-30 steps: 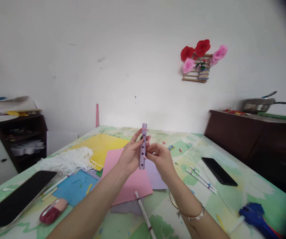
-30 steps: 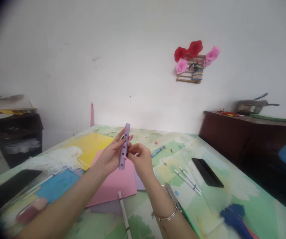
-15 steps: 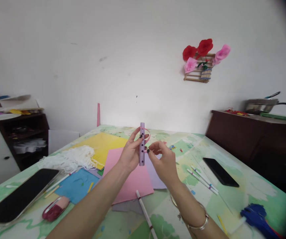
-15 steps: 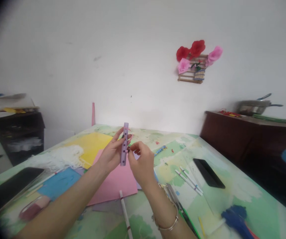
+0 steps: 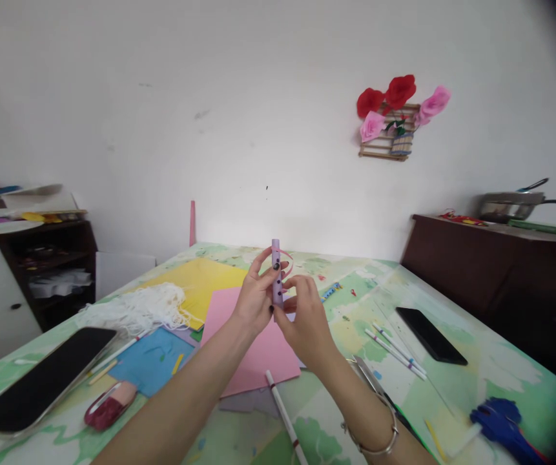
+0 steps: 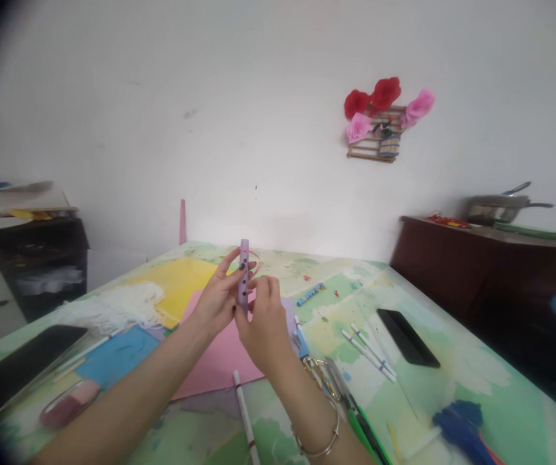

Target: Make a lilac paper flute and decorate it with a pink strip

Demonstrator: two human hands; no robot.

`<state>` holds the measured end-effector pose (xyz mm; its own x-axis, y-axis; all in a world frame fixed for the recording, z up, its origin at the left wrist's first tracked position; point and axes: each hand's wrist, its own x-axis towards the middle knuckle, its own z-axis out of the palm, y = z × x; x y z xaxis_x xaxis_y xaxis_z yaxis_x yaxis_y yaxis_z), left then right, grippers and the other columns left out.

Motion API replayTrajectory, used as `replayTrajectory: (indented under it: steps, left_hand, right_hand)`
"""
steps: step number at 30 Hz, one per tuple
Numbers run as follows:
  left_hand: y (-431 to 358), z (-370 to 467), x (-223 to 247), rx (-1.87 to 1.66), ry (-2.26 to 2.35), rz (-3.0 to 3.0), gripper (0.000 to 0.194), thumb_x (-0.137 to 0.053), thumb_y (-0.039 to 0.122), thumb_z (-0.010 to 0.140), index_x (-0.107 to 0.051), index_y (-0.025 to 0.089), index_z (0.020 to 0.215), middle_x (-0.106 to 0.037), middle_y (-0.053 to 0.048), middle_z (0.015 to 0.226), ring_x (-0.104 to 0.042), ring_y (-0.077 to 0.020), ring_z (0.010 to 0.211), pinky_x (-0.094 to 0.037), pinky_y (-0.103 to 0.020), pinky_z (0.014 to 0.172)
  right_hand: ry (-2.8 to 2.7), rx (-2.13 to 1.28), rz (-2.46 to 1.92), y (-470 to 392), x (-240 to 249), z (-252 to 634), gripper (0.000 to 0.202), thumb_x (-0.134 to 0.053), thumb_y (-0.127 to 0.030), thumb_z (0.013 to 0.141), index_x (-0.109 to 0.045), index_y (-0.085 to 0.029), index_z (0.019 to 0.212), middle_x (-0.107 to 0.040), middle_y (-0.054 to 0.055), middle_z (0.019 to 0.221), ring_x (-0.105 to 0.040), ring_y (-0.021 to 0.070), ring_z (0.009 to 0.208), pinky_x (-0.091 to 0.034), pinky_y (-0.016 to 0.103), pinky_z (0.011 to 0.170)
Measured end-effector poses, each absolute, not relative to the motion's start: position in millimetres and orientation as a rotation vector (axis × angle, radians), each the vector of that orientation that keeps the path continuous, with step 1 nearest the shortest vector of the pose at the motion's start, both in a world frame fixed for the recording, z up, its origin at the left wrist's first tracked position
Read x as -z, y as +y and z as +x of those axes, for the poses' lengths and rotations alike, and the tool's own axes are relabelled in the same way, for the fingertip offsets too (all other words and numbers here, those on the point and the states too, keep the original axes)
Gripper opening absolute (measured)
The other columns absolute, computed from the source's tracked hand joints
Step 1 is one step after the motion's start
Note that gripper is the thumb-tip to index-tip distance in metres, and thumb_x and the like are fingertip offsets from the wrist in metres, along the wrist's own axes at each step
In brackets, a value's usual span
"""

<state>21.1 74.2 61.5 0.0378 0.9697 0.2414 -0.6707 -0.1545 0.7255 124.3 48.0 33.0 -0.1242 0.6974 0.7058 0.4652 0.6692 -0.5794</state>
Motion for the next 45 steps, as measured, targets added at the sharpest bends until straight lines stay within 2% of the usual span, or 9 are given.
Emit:
replayTrajectory:
  steps: [3,11,17,23,26,29,35,39,45]
  left_hand:
    - [75.1,20.6,-60.4,-1.536,0.469,0.896,0.057,-0.072,0.016,0.07,-0.051,0.028,0.121,-0.067,-0.004,0.093,-0.063,-0.0141,0.078,-0.048,-0.022,0.062]
    - [73.3,20.9,-62.0,-1.614,0.615,1.033,0.053,-0.074,0.021,0.069,-0.052,0.025,0.117,-0.069,-0.006,0.089,-0.065,-0.0217,0.088,-0.051,-0.03,0.069]
    - [73.2,20.5,-60.5,-1.635,0.608,1.009,0.05,-0.073,0.02,0.07,-0.049,0.026,0.114,-0.068,-0.005,0.088,-0.064,-0.021,0.088,-0.052,-0.032,0.069]
    - [75.7,17.0,-63.1,-1.668,0.634,0.908,0.047,-0.071,0.015,0.07,-0.051,0.026,0.111,-0.066,-0.004,0.087,-0.064,-0.0162,0.076,-0.05,-0.027,0.062]
    - [76.9,16.1,-65.8,-1.643,0.604,0.8,0.044,-0.066,0.008,0.071,-0.051,0.024,0.11,-0.065,-0.004,0.087,-0.064,-0.0151,0.072,-0.051,-0.029,0.066]
    - [78.2,15.9,-66.2,-1.622,0.566,0.743,0.042,-0.062,0.004,0.074,-0.051,0.023,0.109,-0.065,-0.004,0.088,-0.065,-0.0149,0.072,-0.053,-0.031,0.071]
    - [79.2,14.5,-67.2,-1.607,0.542,0.693,0.04,-0.058,0.0,0.076,-0.051,0.023,0.108,-0.064,-0.004,0.084,-0.065,-0.015,0.074,-0.054,-0.036,0.076]
    - [77.5,13.7,-70.3,-1.633,0.573,0.694,0.036,-0.055,-0.001,0.078,-0.052,0.021,0.106,-0.064,-0.003,0.082,-0.065,-0.0147,0.073,-0.054,-0.036,0.076]
    - [78.3,12.5,-68.7,-1.632,0.577,0.774,0.042,-0.066,0.005,0.072,-0.051,0.023,0.106,-0.066,-0.004,0.088,-0.066,-0.0194,0.081,-0.053,-0.033,0.07]
  right_hand:
    - [-1.724,-0.326,-0.914,49.3,-31.5,123.9,0.026,-0.049,-0.009,0.075,-0.043,-0.021,0.098,-0.045,0.005,0.1,-0.055,0.0111,0.065,-0.053,0.031,0.062]
    - [-1.814,-0.063,-0.993,47.0,-29.8,124.8,0.026,-0.044,-0.005,0.074,-0.051,-0.021,0.094,-0.043,0.009,0.11,-0.053,0.0106,0.063,-0.049,0.03,0.059]
    - [-1.801,0.07,-0.952,52.1,-25.4,122.9,0.029,-0.043,-0.003,0.072,-0.049,-0.019,0.096,-0.049,0.011,0.103,-0.055,0.0195,0.081,-0.049,0.033,0.065]
    - [-1.645,-0.275,-0.908,55.3,-28.9,125.0,0.008,-0.048,-0.015,0.08,-0.051,-0.02,0.085,-0.059,0.005,0.084,-0.058,0.0185,0.08,-0.05,0.035,0.074]
    - [-1.573,-0.547,-0.869,55.9,-31.6,126.2,0.006,-0.05,-0.017,0.079,-0.053,-0.02,0.082,-0.062,0.003,0.08,-0.062,0.0161,0.073,-0.052,0.032,0.07]
    - [-1.568,-0.649,-0.817,57.1,-31.6,127.1,0.01,-0.049,-0.013,0.076,-0.056,-0.019,0.08,-0.063,0.001,0.075,-0.062,0.0151,0.07,-0.053,0.031,0.069]
    - [-1.689,-0.475,-0.719,56.7,-32.4,131.5,0.032,-0.045,-0.003,0.068,-0.063,-0.021,0.087,-0.062,0.003,0.089,-0.061,0.0154,0.081,-0.054,0.03,0.073]
    - [-1.819,-0.341,-0.688,53.8,-35.3,132.5,0.024,-0.052,-0.007,0.072,-0.066,-0.023,0.085,-0.06,0.006,0.097,-0.06,0.0174,0.09,-0.053,0.03,0.073]
    - [-1.822,-0.319,-0.754,55.5,-33.8,131.6,0.017,-0.053,-0.008,0.074,-0.063,-0.021,0.077,-0.059,0.006,0.096,-0.06,0.0165,0.084,-0.053,0.032,0.071]
